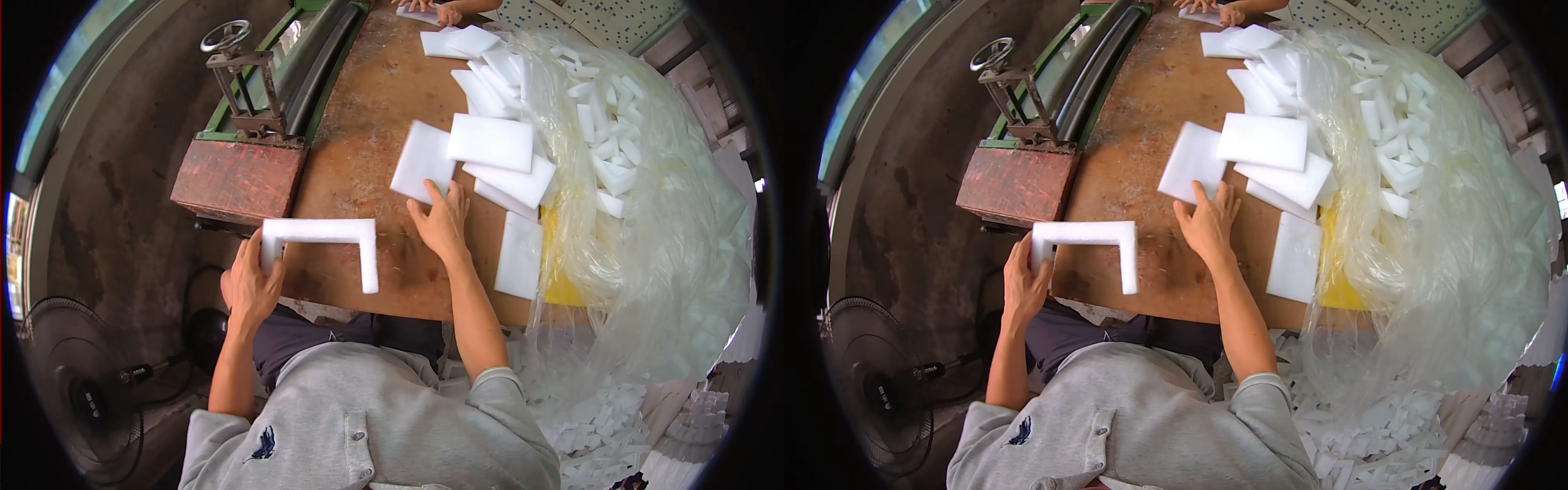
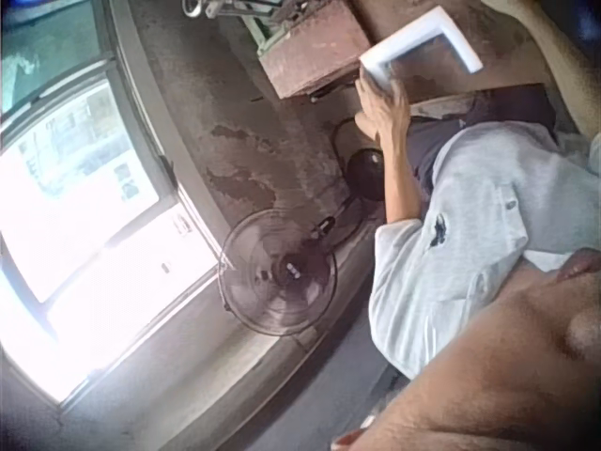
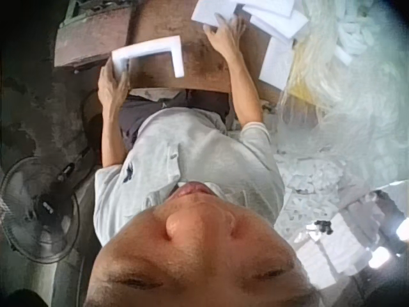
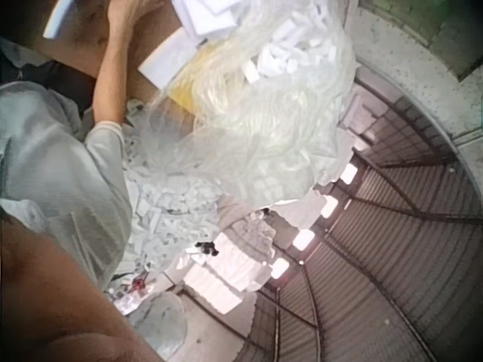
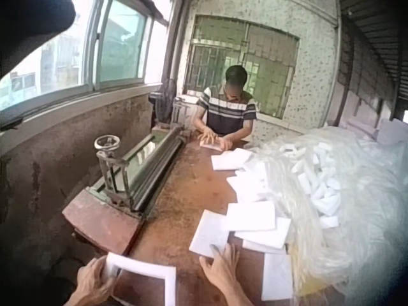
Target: Assembling and organizing white foam packaging blocks at a workbench.
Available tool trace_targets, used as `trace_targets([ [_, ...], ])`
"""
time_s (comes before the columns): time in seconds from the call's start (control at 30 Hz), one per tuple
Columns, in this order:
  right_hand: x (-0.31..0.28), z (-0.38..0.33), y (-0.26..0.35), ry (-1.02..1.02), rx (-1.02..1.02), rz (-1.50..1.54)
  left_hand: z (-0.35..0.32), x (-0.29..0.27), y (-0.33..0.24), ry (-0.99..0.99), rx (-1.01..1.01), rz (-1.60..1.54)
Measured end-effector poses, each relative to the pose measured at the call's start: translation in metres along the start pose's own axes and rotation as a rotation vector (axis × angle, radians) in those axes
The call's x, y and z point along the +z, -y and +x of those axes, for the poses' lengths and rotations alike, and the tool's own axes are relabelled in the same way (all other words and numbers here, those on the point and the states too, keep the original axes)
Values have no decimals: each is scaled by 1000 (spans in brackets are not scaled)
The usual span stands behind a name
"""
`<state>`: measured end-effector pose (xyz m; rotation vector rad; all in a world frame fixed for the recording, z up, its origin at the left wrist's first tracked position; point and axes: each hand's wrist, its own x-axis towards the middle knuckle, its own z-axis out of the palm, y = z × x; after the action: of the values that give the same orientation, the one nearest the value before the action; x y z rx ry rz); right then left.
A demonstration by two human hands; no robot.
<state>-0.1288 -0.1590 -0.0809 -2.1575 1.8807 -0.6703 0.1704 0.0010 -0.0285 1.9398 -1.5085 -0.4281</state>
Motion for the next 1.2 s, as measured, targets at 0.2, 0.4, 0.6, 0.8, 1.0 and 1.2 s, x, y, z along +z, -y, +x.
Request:
trace_targets([
  [0.2,4,13,-28,261,-413,217,-40,-3,45,-121,-59,-159],
  [0.4,0,-4,22,259,-524,194,-13,-13,45,-173,-4,-287],
  [0.6,12,-34,49,332,-655,198,30,-71,85,-262,-44,-219],
  [0.8,-29,-28,33,192,-548,277,157,-131,145,-404,-36,-72],
  [1.0,-45,2,35,194,-493,368,279,-158,172,-337,-75,280],
  [1.2,-32,46,56,147,-468,404,369,-97,170,-127,-88,259],
])
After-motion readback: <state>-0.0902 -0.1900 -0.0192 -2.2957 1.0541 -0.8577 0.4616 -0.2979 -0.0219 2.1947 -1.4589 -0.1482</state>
